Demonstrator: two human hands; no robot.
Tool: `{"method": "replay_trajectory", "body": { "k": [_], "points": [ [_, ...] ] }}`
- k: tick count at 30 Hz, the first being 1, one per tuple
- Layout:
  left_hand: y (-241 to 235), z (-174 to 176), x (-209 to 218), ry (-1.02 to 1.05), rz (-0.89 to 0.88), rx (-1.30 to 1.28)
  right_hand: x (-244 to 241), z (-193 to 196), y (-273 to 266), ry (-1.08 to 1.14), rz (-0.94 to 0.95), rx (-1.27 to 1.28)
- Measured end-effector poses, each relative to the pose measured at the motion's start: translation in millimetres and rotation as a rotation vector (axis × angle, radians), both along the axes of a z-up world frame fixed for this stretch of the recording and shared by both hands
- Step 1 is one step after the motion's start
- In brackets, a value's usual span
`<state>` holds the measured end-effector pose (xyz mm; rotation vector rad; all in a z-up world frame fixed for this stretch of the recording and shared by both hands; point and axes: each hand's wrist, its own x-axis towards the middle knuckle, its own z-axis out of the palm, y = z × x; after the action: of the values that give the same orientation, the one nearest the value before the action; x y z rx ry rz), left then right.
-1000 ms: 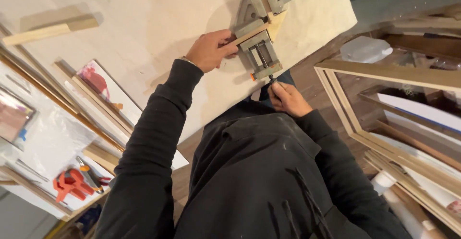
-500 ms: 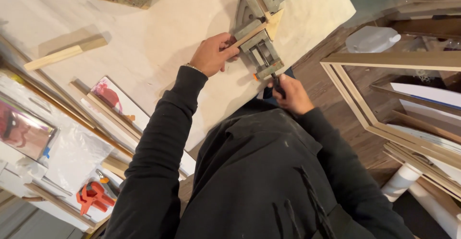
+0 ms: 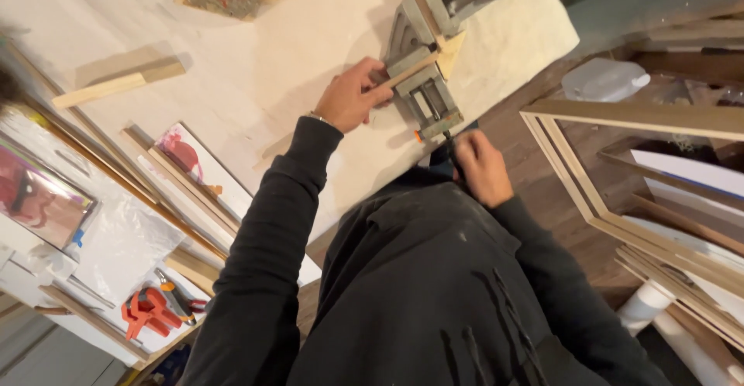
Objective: The recorder joins two wooden frame pieces at a 90-degree angle and secures them using a corner clamp.
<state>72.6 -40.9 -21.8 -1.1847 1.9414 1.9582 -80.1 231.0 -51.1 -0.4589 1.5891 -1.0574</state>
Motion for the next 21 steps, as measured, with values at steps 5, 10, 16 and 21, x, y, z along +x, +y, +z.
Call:
{"method": "replay_trajectory", "body": {
  "k": [5,10,16,21],
  "points": [
    [5,-7,3,0.014,0.02,0.037,-6,-37,17,-0.371,-0.096,0.008],
    [0,3,-5,-0.093,-0.006,-0.008,4,14,-9,0.232,0.105,0.214],
    [1,-13,0,0.03,0.053,0.027,-4,-7,-20,0.339,0.399,0.251],
    [-8,11,0,-0.063,-0.024,-0.019,-34,-5,-9,0.295,0.465,0.033]
  ]
}}
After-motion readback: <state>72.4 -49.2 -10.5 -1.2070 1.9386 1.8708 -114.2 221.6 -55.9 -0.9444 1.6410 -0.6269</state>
